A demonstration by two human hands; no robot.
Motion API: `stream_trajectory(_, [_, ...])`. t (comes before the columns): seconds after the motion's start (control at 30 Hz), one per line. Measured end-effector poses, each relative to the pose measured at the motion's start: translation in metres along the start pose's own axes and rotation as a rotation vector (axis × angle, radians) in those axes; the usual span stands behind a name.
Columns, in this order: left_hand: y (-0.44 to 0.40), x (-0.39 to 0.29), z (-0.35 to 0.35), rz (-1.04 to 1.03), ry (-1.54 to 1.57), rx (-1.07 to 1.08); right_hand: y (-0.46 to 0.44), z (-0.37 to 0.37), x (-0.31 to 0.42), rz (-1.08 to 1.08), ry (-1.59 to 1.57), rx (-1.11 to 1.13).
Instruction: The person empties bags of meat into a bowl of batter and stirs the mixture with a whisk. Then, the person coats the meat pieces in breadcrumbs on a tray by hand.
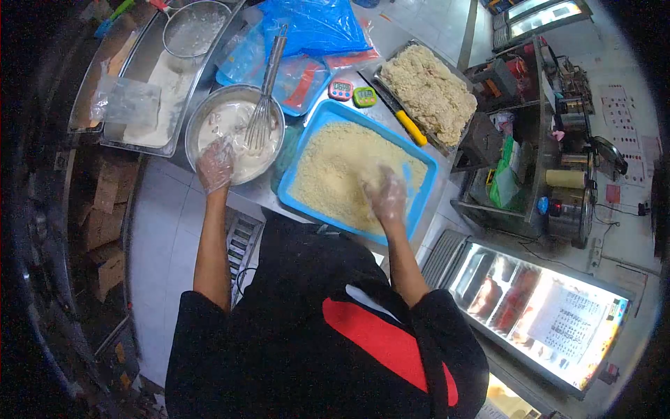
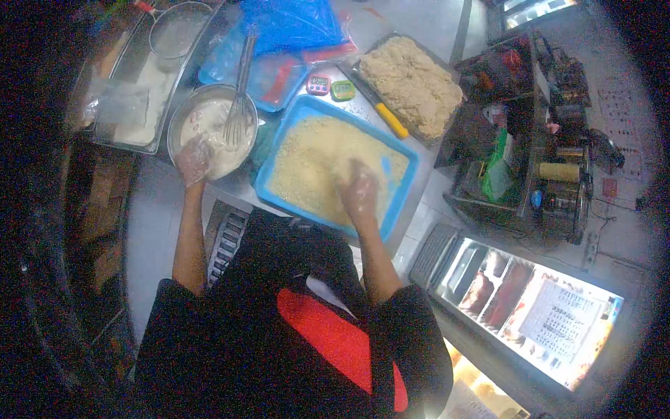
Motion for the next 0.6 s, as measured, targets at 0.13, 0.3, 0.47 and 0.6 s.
stream_trajectory(0.13, [-0.008,-0.016,0.011,0.056,-0.085,0.065,0.039,-0.036,-0.020,0.041,0.093,-0.118])
stream_trajectory(0.3, [-0.012,-0.027,0.018,-0.025,-0.023,0.007,0.056,-0.171,-0.184,-0.378,-0.315,-0.145])
stream_trajectory(0.47, [-0.010,-0.022,0.010,-0.154,-0.133,0.033,-0.002,-0.055,-0.070,0.167,-0.129,-0.095])
stream_trajectory(0.6, [-0.005,-0.012,0.007,-0.044,-0.057,0.020,-0.043,-0.090,-0.047,0.213,0.157,-0.349])
Point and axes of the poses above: each hand's wrist, its own y-axis away from the middle knuckle, its own z-axis out of the back of the hand, x = y × z, the point moved 2 cm from there along -y, towards the middle knuckle, and after that the axes turned 15 degrees about -x, right-handed, at the moved point
